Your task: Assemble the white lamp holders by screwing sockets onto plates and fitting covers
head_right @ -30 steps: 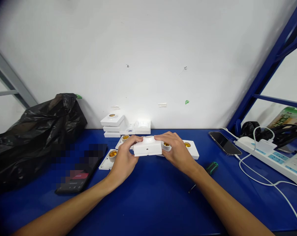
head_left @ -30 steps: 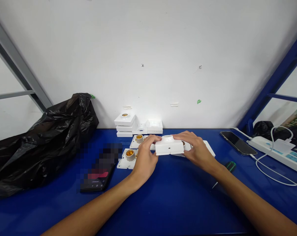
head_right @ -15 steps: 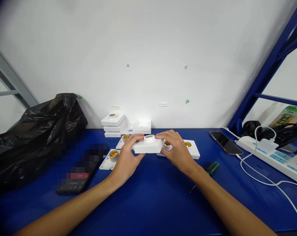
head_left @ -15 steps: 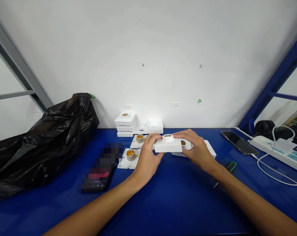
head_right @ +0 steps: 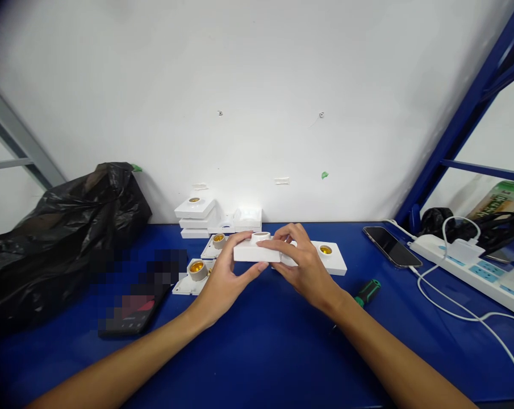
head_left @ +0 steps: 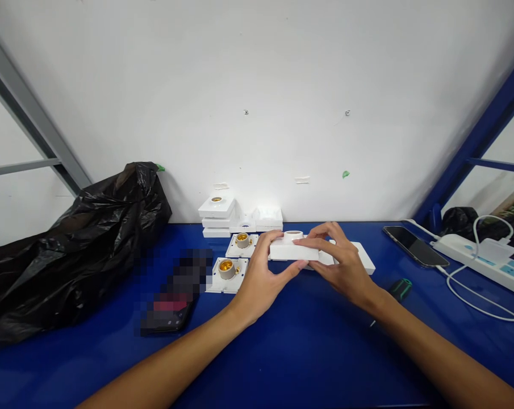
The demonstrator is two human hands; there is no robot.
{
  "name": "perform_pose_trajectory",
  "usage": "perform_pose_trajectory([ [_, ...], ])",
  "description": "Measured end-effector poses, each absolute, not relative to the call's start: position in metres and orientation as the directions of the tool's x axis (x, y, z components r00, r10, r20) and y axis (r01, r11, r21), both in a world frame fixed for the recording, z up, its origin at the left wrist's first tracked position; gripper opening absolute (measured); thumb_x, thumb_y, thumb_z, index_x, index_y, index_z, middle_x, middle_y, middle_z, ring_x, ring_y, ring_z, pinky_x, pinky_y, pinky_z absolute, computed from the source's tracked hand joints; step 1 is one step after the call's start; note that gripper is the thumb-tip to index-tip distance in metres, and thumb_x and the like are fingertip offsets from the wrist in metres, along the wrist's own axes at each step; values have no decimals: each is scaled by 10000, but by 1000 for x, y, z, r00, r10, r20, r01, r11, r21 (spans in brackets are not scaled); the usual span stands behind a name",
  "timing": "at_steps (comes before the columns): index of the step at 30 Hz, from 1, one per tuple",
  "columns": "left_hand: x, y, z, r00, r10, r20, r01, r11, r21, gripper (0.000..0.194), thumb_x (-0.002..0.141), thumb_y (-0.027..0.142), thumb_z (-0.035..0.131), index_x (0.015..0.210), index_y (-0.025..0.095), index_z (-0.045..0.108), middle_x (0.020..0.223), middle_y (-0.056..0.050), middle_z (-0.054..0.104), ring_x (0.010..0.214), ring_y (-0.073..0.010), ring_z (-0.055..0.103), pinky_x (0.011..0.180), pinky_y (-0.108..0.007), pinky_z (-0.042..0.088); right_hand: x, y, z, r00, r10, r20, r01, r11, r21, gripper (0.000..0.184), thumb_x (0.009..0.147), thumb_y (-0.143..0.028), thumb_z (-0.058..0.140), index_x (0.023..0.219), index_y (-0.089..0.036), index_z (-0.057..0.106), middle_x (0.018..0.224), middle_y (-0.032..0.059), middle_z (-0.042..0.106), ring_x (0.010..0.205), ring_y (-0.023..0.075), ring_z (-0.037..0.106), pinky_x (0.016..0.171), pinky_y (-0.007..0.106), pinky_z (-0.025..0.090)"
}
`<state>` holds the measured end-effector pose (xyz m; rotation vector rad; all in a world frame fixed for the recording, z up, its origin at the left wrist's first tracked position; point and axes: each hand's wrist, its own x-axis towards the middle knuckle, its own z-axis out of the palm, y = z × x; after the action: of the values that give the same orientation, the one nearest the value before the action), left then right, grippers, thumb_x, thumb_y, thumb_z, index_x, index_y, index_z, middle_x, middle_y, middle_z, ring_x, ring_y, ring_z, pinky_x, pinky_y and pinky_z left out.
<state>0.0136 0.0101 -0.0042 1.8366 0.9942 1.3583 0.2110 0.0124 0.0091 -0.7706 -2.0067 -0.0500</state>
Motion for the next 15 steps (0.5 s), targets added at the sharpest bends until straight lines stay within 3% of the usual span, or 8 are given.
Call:
perform_pose_trajectory([
  [4, 15, 13, -1, 157, 905, 396, -34, -395, 918, 469, 906, 369, 724, 1299, 259, 494, 1373, -82, 602, 1312, -253, 577, 1076, -393, 493, 209, 12, 5, -309, 453, 836, 533, 811, -242, 399, 918, -134, 687, 1201, -412, 731, 1056, 56, 582, 961, 245, 573, 810, 425, 539],
  [7, 15, 15, 2, 153, 928, 340, -80, -331, 940, 447, 909, 388, 703, 1275, 247, 489, 1294, -82, 639, 1211, -241, 639, 1001, -380, 537, 206, 11, 3, -306, 469, 828, 545, 800, -251, 419, 925, -157, 683, 1247, -424, 700, 1120, 61, 576, 1038, 258, 572, 864, 443, 535],
  [13, 15, 19, -4, 110, 919, 380, -42, -377, 925, 609, 746, 320, 846, 1233, 255, 486, 1229, -51, 628, 1156, -234, 645, 953, -348, 542, 207, 13, 3, -360, 646, 674, 488, 746, -454, 832, 844, -493, 790, 1552, -363, 372, 1363, 99, 569, 1217, 314, 534, 1071, 549, 450],
  [15, 15, 21, -8, 106, 920, 378, -26, -378, 926, 631, 732, 319, 861, 1236, 256, 487, 1244, -52, 608, 1149, -229, 642, 949, -343, 540, 208, 14, 4, -365, 682, 633, 465, 723, -511, 642, 955, -489, 654, 1530, -369, 395, 1364, 81, 599, 1203, 291, 547, 1086, 548, 427],
])
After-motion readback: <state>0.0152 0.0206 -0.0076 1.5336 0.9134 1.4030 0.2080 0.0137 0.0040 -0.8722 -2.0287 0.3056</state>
